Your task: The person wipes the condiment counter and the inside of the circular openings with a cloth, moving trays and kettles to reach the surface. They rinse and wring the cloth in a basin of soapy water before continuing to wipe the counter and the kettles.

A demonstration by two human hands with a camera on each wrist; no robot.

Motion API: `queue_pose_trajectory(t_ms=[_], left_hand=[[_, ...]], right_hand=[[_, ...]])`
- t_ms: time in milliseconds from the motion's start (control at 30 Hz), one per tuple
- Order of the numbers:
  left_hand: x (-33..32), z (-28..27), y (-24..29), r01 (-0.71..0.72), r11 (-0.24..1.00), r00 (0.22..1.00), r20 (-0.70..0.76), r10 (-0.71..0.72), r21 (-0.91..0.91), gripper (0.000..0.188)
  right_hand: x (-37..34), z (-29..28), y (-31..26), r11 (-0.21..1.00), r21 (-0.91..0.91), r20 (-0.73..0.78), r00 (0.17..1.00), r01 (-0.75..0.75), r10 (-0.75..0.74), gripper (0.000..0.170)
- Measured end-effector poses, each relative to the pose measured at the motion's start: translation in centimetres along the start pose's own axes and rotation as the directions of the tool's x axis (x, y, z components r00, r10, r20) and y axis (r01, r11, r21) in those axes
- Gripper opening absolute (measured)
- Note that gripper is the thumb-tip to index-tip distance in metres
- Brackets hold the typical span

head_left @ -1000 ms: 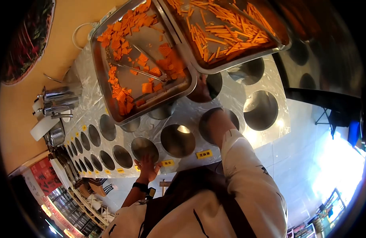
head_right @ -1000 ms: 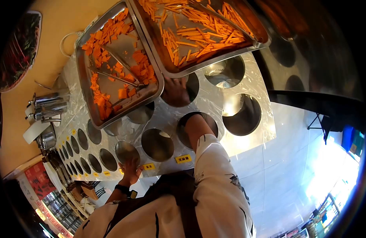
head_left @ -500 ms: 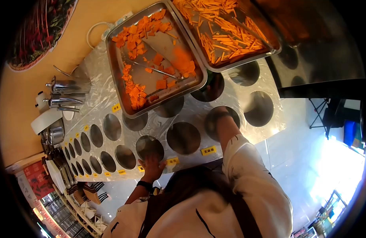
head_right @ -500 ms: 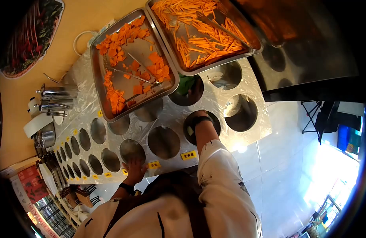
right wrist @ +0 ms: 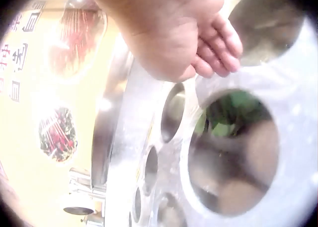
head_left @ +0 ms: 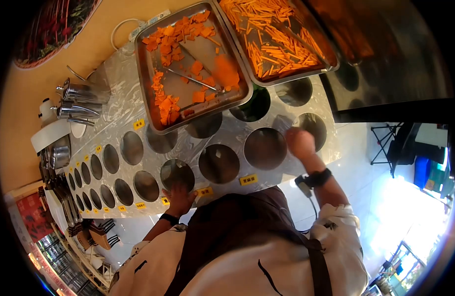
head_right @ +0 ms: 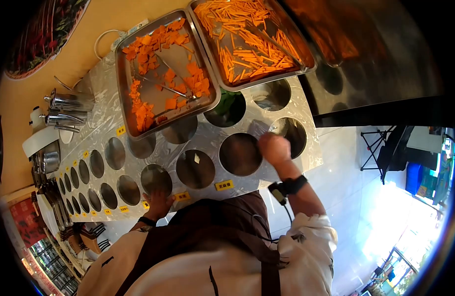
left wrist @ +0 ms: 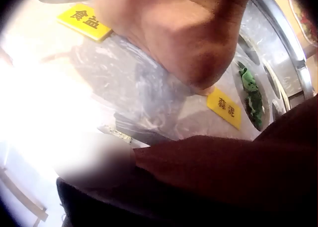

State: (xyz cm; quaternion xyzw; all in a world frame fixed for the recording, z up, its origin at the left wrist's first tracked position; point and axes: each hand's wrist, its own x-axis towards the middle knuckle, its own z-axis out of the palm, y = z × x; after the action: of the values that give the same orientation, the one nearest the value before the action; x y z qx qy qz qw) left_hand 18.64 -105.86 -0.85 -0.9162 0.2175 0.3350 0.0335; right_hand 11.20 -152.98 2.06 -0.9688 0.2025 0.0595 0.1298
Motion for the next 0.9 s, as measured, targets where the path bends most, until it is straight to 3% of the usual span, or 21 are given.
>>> queue_pose_trajectory(t_ms=[33,67,133,200,233,267,333,367,467,533,700,900], left_hand=[[0.0,-0.2,0.0,0.002,1.000,1.000,-0.001,-0.002,-0.002,0.068],[0.0,-0.4,0.1,0.013,1.000,0.999,0.030,-0.013,0.004,0.068],[0.0,-0.6,0.4,0.020,1.000,0.998,0.067,-0.021,0.009,0.069],[0.0,-0.9,0.4,0.015,1.000,0.996,0.085,-0.016,0.013,0.069],[0.0,-0.9,0.3,0.000,1.000,0.996,0.084,-0.001,0.012,0.069],[0.0,-0.7,0.3,0.006,1.000,0.997,0.083,-0.008,0.015,0.069],[0.0,-0.8,0.4,0.031,0.999,0.995,0.095,-0.034,0.041,0.068],[0.0,-0.9,0.4,0.040,0.998,0.994,0.098,-0.044,0.046,0.068],[0.0,-0.9,0.5,0.029,0.997,0.993,0.116,-0.037,0.066,0.061],[0.1,-0.8,0.4,0.032,0.995,0.994,0.103,-0.041,0.091,0.062],[-0.1,-1.6,0.9,0.051,0.997,0.989,0.132,-0.059,0.066,0.062],[0.1,-1.3,0.8,0.036,0.999,0.990,0.138,-0.041,0.039,0.063]], right_hand=[[0.0,0.2,1.9,0.990,-0.133,-0.143,0.989,-0.045,0.026,0.021],[0.3,0.4,3.9,0.991,0.120,-0.243,0.965,-0.067,0.095,0.019],[0.9,2.0,7.0,0.997,0.035,-0.116,0.991,-0.067,0.071,0.017],[2.4,4.8,8.2,0.987,-0.130,-0.221,0.968,0.091,-0.119,0.021],[3.3,3.2,7.7,0.970,-0.180,0.033,0.986,0.166,-0.163,0.036],[4.6,3.8,7.7,0.970,-0.175,0.032,0.985,0.170,-0.167,0.036],[7.0,5.4,8.0,0.869,-0.095,0.323,0.841,0.486,-0.435,0.041],[8.0,6.2,7.9,0.823,0.010,0.390,0.756,0.568,-0.526,0.041],[10.1,8.1,6.6,0.750,0.218,0.414,0.636,0.624,-0.651,0.041],[10.7,9.5,5.7,0.729,0.286,0.400,0.614,0.622,-0.681,0.041],[12.5,11.5,5.9,0.765,0.324,0.329,0.692,0.556,-0.643,0.041],[15.5,12.0,6.4,0.880,0.262,0.259,0.850,0.395,-0.459,0.041]])
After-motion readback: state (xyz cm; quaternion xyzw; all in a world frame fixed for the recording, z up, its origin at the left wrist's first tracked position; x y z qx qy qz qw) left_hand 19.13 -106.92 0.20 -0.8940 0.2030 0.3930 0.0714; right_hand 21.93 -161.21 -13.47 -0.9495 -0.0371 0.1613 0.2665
